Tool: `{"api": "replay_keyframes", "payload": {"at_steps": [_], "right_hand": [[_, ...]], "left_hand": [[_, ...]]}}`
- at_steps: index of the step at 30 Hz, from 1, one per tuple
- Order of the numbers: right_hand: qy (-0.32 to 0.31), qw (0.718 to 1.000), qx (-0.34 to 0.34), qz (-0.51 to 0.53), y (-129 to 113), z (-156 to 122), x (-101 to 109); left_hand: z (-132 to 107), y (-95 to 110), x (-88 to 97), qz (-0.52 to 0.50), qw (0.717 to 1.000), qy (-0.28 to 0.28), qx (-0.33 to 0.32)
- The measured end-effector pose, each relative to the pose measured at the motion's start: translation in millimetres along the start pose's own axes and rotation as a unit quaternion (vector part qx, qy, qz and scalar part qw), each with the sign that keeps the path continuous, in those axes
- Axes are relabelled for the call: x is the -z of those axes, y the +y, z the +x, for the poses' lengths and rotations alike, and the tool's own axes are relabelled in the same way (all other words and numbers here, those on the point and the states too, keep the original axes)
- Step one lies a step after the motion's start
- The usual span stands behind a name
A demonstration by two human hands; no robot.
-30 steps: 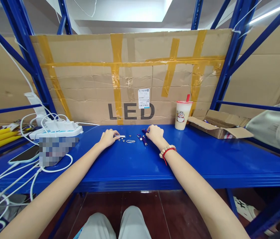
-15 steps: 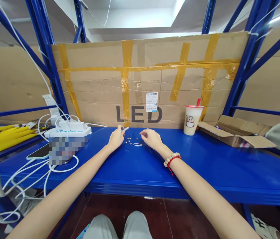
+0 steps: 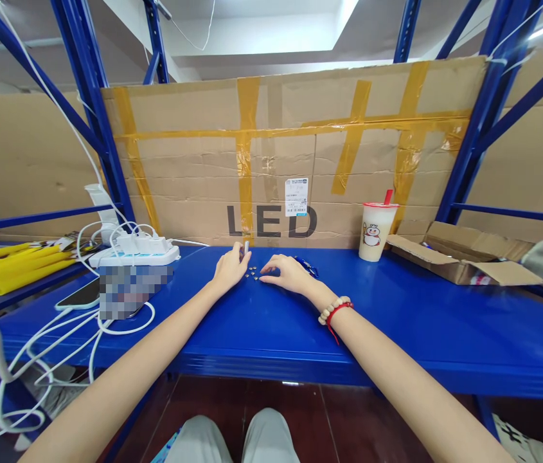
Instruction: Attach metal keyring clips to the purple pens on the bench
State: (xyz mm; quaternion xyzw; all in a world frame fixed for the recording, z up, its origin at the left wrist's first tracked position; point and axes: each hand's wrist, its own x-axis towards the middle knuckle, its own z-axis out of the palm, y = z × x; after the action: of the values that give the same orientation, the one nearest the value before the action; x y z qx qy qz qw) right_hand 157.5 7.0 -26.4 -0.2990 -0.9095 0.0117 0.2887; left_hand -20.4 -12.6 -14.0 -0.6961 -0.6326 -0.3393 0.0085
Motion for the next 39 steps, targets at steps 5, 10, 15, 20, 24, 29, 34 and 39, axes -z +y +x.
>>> {"api": "replay_keyframes", "payload": {"at_steps": [5, 10, 15, 20, 24, 29, 34, 39], "right_hand": [[-0.029, 0.999, -0.009, -0.035, 2.7, 0.3, -1.0], [-0.027, 0.993, -0.047, -0.109, 2.5, -1.5, -0.4], [-0.002, 0.997, -0.018, -0.074, -4.3, -1.2, -2.7], [-0.045, 0.996, 0.033, -0.074, -10.6, 0.5, -7.6], [-0.033, 0.996, 0.032, -0.078, -9.0, 0.7, -8.2], [-0.034, 0.996, 0.023, -0.077, -3.7, 0.0, -8.8], [-0.022, 0.998, 0.014, -0.052, -3.0, 0.9, -8.6], [-0.011, 1.000, -0.019, -0.007, -3.3, 1.8, -8.9]], "left_hand": [[0.4, -0.5, -1.5, 0.042, 0.999, 0.014, -0.004], [4.0, -3.6, -4.1, 0.033, 0.999, -0.001, 0.006], [6.3, -8.1, -6.1, -0.033, 0.999, 0.017, 0.007], [5.5, -10.1, -5.9, -0.060, 0.998, 0.020, 0.007], [5.3, -10.6, -6.5, -0.068, 0.998, 0.006, -0.013], [4.6, -8.2, -6.1, -0.075, 0.997, -0.014, -0.033], [6.6, -10.1, -8.4, -0.093, 0.994, 0.014, -0.055], [13.1, -17.3, -16.3, -0.156, 0.984, -0.004, -0.087]]}}
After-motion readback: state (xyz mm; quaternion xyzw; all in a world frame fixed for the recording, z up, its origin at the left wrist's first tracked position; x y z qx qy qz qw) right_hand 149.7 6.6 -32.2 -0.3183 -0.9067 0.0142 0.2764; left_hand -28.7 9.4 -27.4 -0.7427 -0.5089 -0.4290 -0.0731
